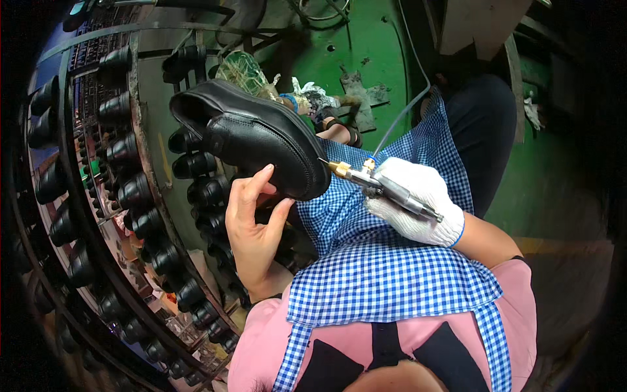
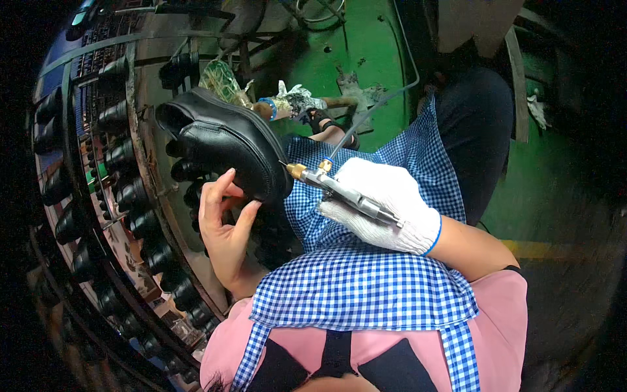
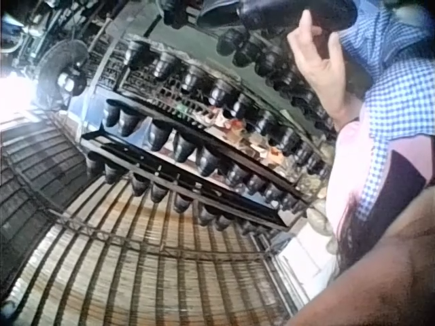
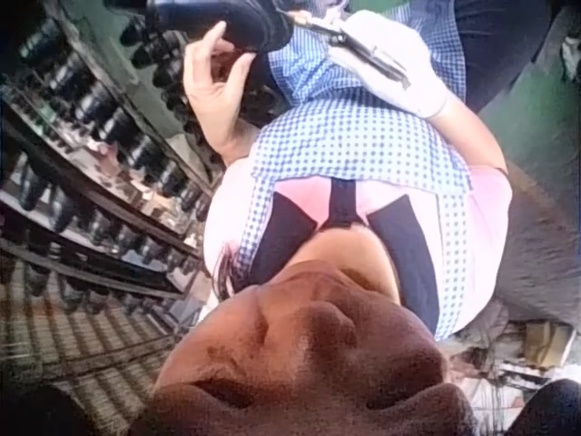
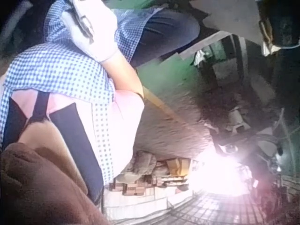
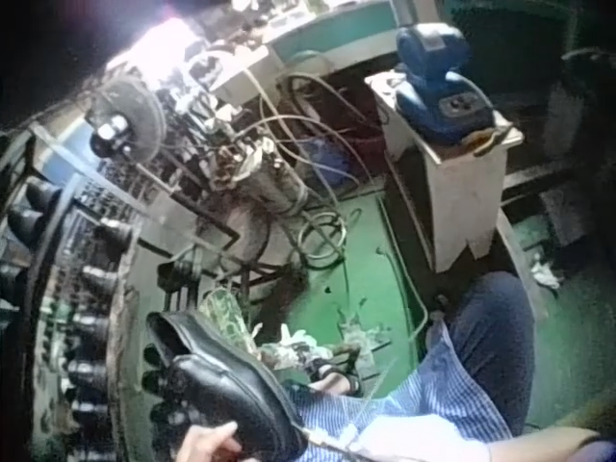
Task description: The recorder uses a spray gun to apply adhesive to the soles and edges of black shoes in a manufacturing facility.
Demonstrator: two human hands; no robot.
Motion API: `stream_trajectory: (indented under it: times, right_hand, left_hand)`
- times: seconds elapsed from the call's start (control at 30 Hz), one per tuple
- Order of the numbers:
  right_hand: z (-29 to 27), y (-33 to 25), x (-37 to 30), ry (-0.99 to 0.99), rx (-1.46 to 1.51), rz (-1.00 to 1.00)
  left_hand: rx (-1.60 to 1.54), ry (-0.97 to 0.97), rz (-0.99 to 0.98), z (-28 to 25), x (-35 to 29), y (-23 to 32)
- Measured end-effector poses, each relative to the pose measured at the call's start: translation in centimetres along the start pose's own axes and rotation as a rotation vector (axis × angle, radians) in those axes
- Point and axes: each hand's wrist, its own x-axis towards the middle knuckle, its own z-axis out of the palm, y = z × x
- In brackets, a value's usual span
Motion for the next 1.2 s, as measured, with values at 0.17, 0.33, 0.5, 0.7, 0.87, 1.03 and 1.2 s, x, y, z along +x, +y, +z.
stream_trajectory:
  times: [0.17,0.33,0.5,0.7,0.87,1.03,1.2]
  right_hand:
    - [-0.3,0.4,-0.4,0.145,0.108,-0.062]
    - [-1.0,0.6,-0.5,0.218,0.146,-0.054]
    - [-1.3,0.8,0.2,0.29,0.125,-0.058]
    - [-1.5,1.0,1.5,0.352,0.169,0.018]
    - [-1.8,1.2,3.2,0.352,0.196,0.096]
    - [-0.8,2.2,6.2,0.499,0.21,0.041]
    - [0.2,3.0,9.5,0.584,0.293,-0.054]
  left_hand:
    - [0.35,-0.051,0.285,-0.2,2.2,1.4]
    - [0.577,-0.161,0.464,-0.5,5.0,4.1]
    - [0.628,-0.195,0.569,-0.1,7.7,5.6]
    - [0.575,-0.286,0.59,0.3,10.7,6.1]
    - [0.579,-0.27,0.58,0.8,13.0,6.2]
    - [0.676,-0.2,0.574,1.1,15.0,6.4]
    - [0.807,-0.122,0.533,1.0,17.1,5.9]
